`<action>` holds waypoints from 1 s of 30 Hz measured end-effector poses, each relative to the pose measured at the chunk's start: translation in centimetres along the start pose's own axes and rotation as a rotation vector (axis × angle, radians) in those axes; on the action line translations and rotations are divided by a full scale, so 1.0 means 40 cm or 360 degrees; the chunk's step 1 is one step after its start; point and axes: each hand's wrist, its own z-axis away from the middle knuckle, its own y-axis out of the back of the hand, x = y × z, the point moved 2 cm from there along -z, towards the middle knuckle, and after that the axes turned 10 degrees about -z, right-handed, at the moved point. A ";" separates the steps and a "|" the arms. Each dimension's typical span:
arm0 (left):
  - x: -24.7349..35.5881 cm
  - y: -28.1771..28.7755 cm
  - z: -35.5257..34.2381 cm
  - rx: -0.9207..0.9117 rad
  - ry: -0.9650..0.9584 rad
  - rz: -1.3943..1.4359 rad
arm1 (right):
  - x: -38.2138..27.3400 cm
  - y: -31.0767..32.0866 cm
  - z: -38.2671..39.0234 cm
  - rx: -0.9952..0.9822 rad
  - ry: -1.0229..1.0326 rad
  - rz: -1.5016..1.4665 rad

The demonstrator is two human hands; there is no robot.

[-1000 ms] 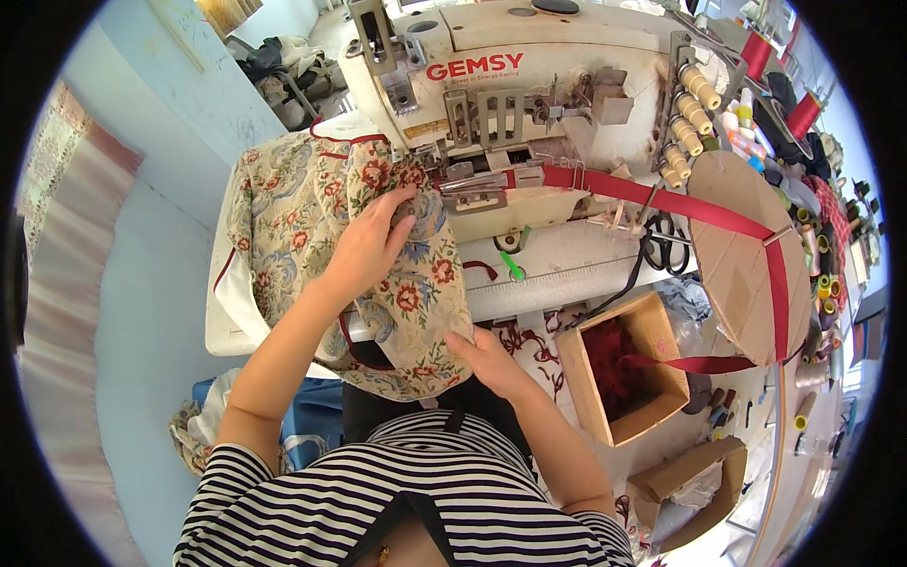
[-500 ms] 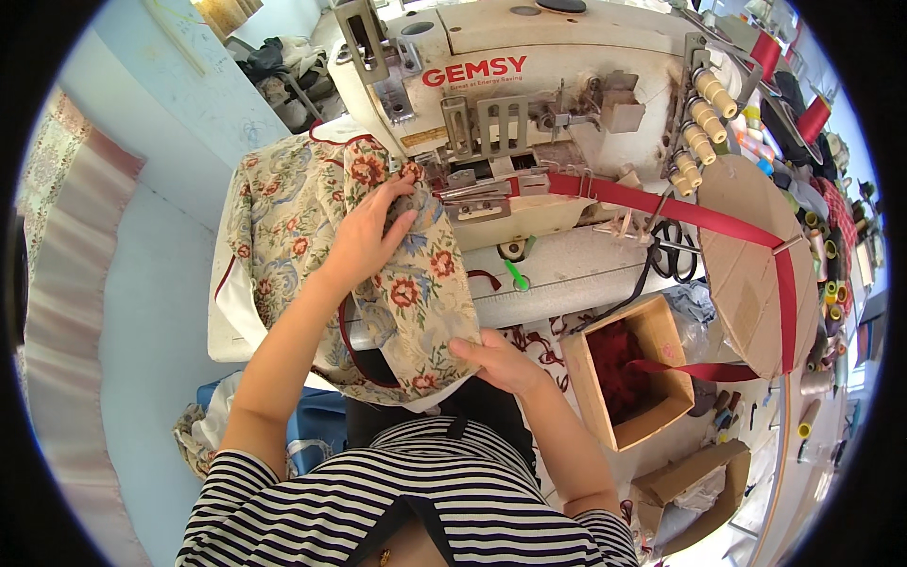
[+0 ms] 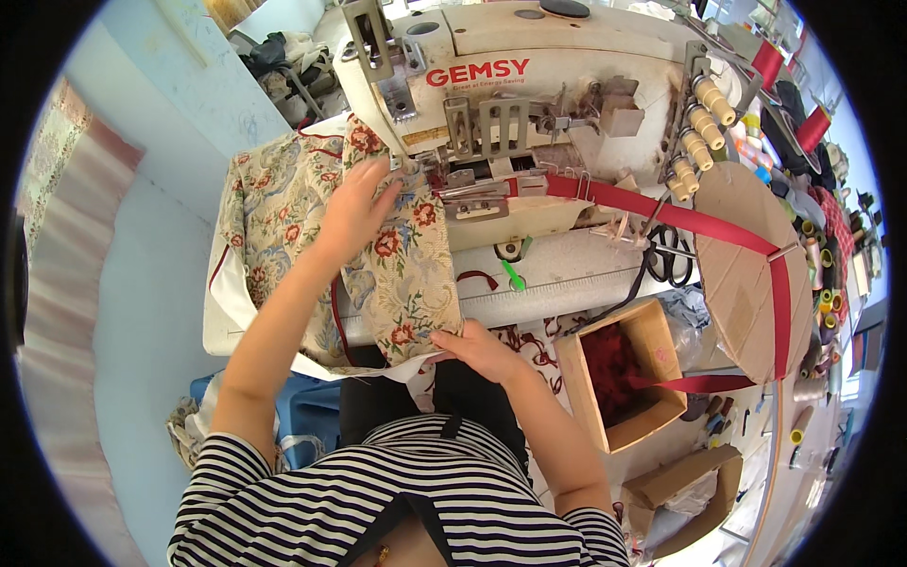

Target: The person sews a floral-patterned fabric piece using a GEMSY overlock sewing machine, aligning edges and feeding the material through the machine. They trim excess threads with scissors and handle a white fabric piece, continuing to sew and trim along the edges.

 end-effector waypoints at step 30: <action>0.010 0.187 0.419 -0.0739 -0.0276 -0.0115 | -0.137 -0.035 -0.072 0.0065 0.0123 0.0145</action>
